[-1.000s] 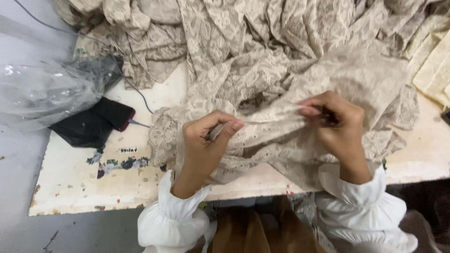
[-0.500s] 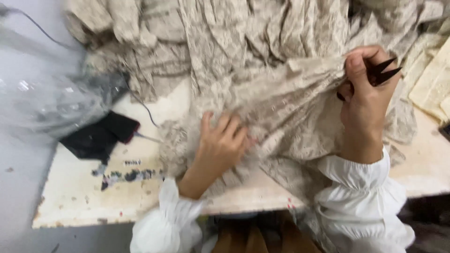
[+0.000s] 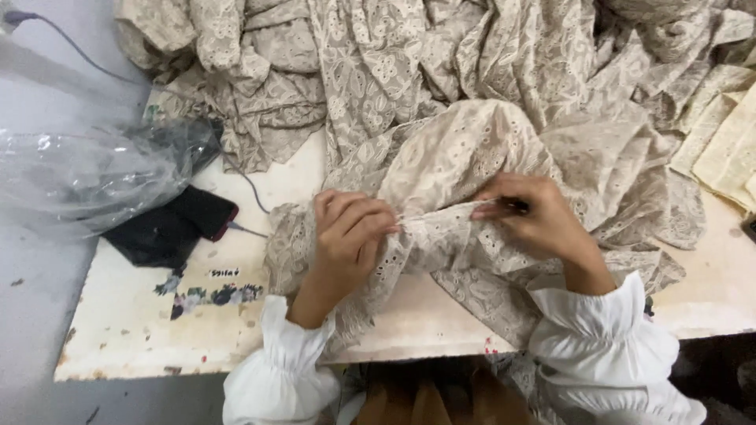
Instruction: Trimming loose threads from lace garments using small snips in a sewing factory.
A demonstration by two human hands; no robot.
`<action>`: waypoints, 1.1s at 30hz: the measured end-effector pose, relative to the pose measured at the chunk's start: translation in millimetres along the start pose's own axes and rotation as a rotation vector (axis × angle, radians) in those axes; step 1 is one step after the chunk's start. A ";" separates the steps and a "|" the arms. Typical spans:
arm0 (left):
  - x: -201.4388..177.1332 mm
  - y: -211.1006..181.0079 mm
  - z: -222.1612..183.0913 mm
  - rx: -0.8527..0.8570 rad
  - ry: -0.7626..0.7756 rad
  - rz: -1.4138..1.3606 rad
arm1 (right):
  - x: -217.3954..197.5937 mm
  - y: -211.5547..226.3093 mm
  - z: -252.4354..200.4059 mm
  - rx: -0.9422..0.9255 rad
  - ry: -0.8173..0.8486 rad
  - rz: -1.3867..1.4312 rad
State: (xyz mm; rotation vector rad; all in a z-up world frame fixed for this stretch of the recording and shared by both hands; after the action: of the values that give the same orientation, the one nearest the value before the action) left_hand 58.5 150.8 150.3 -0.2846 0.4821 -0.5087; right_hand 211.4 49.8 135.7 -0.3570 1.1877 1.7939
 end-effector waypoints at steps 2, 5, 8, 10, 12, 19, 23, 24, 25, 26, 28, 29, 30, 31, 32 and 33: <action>-3.1 -2.9 -2.3 0.031 -0.007 0.110 | -16.3 16.3 -6.3 0.019 -0.104 -0.045; -0.5 -10.2 7.0 0.027 0.042 0.211 | -37.9 20.4 -16.4 -0.010 -0.269 -0.131; 17.5 -23.8 13.3 0.015 0.146 0.169 | -38.6 29.5 -22.1 -0.087 -0.356 -0.194; 26.4 -29.2 13.7 0.028 0.191 0.142 | -35.3 31.0 -21.0 -0.118 -0.378 -0.207; 14.0 -24.6 13.7 -0.010 0.072 -0.024 | -35.2 16.3 -18.8 -0.074 -0.402 -0.053; -13.2 6.3 11.1 -0.137 -0.142 -0.329 | -41.5 10.8 -13.2 -0.014 -0.378 0.096; 0.7 5.1 6.8 -0.150 -0.086 -0.315 | -42.0 23.4 -14.8 0.041 -0.360 -0.135; 2.0 1.2 9.6 -0.118 -0.085 -0.299 | -42.6 22.0 -16.3 0.050 -0.346 -0.134; -1.1 -3.6 17.2 -0.118 -0.091 -0.296 | -40.2 32.7 -16.8 0.044 -0.342 -0.135; 1.3 -12.6 24.6 -0.090 -0.029 -0.246 | -28.1 41.9 -15.9 0.048 -0.246 -0.102; 2.8 -21.1 33.6 -0.065 0.036 -0.194 | -14.2 58.1 -12.3 0.051 -0.150 -0.066; 7.9 -23.2 35.5 -0.050 0.100 -0.214 | 1.5 64.8 -7.4 0.046 -0.004 -0.159; 13.2 -25.3 37.3 -0.034 0.163 -0.237 | 16.6 69.8 -4.6 0.044 0.142 -0.253; 12.5 -27.9 41.3 -0.034 0.164 -0.237 | 19.5 67.4 0.3 0.044 0.141 -0.252; 9.8 -28.4 44.7 -0.063 0.142 -0.297 | 22.4 67.5 4.9 0.026 0.133 -0.201; 7.1 -28.8 48.0 -0.092 0.120 -0.357 | 25.3 67.7 9.4 0.009 0.126 -0.150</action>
State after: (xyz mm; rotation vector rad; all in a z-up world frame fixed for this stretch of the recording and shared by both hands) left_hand 76.9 129.7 199.3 -0.4338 0.5758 -0.8566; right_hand 145.1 63.9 162.3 -0.5460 1.2222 1.6562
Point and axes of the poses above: each hand's wrist, its own z-axis towards the middle knuckle, its own x-axis out of the palm, y = z × x, the point moved 10 cm from there along z, towards the middle knuckle, and after that the axes turned 12 degrees about -z, right-handed, at the moved point
